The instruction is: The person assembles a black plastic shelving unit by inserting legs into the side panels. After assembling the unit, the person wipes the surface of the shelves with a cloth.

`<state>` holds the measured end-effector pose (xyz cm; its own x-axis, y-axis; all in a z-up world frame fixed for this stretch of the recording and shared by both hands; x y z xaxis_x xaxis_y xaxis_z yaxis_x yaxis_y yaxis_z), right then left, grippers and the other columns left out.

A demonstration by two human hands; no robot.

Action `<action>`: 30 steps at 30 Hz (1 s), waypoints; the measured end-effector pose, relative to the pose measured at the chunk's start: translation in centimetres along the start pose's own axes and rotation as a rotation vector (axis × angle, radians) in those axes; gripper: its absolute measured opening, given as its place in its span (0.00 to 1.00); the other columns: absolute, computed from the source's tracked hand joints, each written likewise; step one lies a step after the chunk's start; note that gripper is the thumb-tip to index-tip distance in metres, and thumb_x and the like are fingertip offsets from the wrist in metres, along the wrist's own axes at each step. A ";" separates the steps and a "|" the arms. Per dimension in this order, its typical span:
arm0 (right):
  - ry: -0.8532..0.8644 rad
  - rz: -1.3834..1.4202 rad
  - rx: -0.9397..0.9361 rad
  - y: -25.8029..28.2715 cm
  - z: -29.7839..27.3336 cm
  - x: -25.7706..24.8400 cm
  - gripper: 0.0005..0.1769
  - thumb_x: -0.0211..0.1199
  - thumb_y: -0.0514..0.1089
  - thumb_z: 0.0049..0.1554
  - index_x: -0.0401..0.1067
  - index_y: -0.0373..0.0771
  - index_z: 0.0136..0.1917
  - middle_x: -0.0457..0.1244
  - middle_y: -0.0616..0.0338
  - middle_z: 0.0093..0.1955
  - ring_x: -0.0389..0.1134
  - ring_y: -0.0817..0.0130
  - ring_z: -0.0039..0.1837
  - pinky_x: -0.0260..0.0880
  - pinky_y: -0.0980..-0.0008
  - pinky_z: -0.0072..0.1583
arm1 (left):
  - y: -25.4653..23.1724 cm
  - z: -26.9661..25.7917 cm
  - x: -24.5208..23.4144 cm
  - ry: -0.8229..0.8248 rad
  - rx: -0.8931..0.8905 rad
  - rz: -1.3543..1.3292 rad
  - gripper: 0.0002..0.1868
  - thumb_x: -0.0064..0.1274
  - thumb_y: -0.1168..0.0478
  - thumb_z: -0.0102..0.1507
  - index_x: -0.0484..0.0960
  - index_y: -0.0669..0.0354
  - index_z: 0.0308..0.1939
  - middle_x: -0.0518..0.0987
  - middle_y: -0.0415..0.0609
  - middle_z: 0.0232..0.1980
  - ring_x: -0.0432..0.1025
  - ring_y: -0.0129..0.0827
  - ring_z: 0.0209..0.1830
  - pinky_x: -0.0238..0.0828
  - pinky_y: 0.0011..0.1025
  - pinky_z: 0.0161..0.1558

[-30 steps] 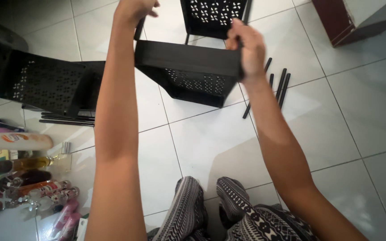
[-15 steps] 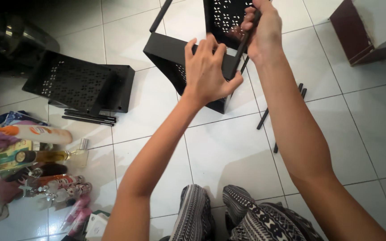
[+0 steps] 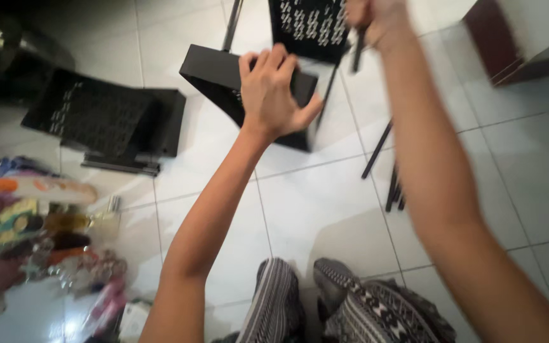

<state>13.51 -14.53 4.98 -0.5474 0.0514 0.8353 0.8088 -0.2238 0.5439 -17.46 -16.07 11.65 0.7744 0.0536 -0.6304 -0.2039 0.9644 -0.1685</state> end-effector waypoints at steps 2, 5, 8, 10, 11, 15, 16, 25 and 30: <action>0.109 0.041 0.000 -0.5 -0.1 0.4 0.21 0.48 0.52 0.71 0.63 0.38 0.40 0.54 0.63 0.32 0.55 0.73 0.33 0.58 0.71 0.38 | 1.4 0.4 0.4 0.027 -0.046 -0.009 0.27 0.55 0.41 0.52 0.79 0.64 0.34 0.71 0.53 0.40 0.68 0.44 0.42 0.54 0.45 0.58; 0.016 -0.173 -0.098 -2.6 -1.2 -0.2 0.22 0.47 0.54 0.70 0.66 0.34 0.44 0.57 0.60 0.36 0.59 0.71 0.38 0.64 0.70 0.43 | 3.0 0.1 0.6 0.027 -0.063 -0.037 0.27 0.53 0.40 0.51 0.79 0.64 0.33 0.71 0.52 0.39 0.68 0.43 0.42 0.53 0.43 0.58; -0.328 -0.393 -0.150 -5.0 -4.3 -2.5 0.24 0.45 0.59 0.63 0.69 0.36 0.50 0.63 0.57 0.43 0.68 0.69 0.43 0.75 0.66 0.46 | 4.9 -0.3 -0.4 -0.056 -0.070 -0.083 0.26 0.53 0.40 0.53 0.79 0.63 0.31 0.71 0.50 0.35 0.67 0.40 0.38 0.54 0.43 0.53; -0.734 -0.821 -0.318 -7.0 -7.6 -4.6 0.23 0.60 0.60 0.62 0.61 0.38 0.52 0.62 0.59 0.47 0.64 0.74 0.46 0.68 0.68 0.45 | 7.3 -0.4 -1.4 -0.116 -0.109 -0.191 0.26 0.54 0.41 0.55 0.78 0.65 0.29 0.70 0.49 0.32 0.65 0.36 0.32 0.55 0.39 0.42; -0.896 -1.009 -0.290 -8.1 -9.4 -5.7 0.28 0.63 0.61 0.61 0.62 0.35 0.54 0.62 0.58 0.48 0.65 0.72 0.48 0.69 0.67 0.48 | 8.9 -0.7 -2.0 -0.135 -0.146 -0.284 0.27 0.55 0.41 0.55 0.77 0.66 0.28 0.71 0.48 0.31 0.65 0.33 0.29 0.55 0.34 0.33; -0.932 -0.654 0.118 -12.0 -14.5 -8.9 0.24 0.64 0.58 0.60 0.61 0.37 0.54 0.59 0.58 0.41 0.64 0.68 0.42 0.74 0.65 0.47 | 17.8 -2.2 -1.5 -0.209 -0.318 -0.484 0.20 0.53 0.52 0.54 0.78 0.70 0.27 0.63 0.44 0.23 0.54 0.33 0.23 0.48 0.35 0.30; -0.828 -0.427 0.107 -13.0 -15.4 -9.2 0.20 0.61 0.55 0.62 0.64 0.35 0.52 0.62 0.55 0.40 0.67 0.65 0.41 0.77 0.65 0.47 | 19.9 -3.3 -0.9 -0.197 -0.336 -0.527 0.19 0.52 0.52 0.56 0.78 0.70 0.28 0.65 0.45 0.25 0.55 0.34 0.22 0.48 0.36 0.29; -0.565 -0.102 -0.126 -15.0 -10.9 -7.7 0.22 0.53 0.49 0.67 0.51 0.46 0.33 0.42 0.67 0.24 0.42 0.76 0.25 0.38 0.73 0.27 | 27.0 -12.5 6.4 -0.453 -0.871 -0.433 0.19 0.45 0.53 0.73 0.68 0.64 0.59 0.77 0.51 0.49 0.71 0.38 0.44 0.69 0.38 0.44; -0.674 -0.176 -0.125 -14.4 -9.5 -8.1 0.22 0.52 0.46 0.66 0.49 0.46 0.33 0.41 0.67 0.25 0.41 0.76 0.25 0.37 0.72 0.27 | 20.9 -13.4 4.0 -0.342 -1.325 -0.526 0.28 0.39 0.53 0.67 0.64 0.59 0.69 0.79 0.53 0.52 0.70 0.37 0.43 0.68 0.35 0.43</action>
<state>4.29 -20.94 -10.42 -0.3828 0.6794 0.6260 0.6676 -0.2650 0.6958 -26.64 0.87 -4.51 0.9946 0.0177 -0.1027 -0.1020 -0.0362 -0.9941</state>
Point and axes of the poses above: each hand's wrist, its own z-axis towards the middle knuckle, its own x-axis out of the palm, y = z × x, the point moved 1 cm from there along z, towards the middle knuckle
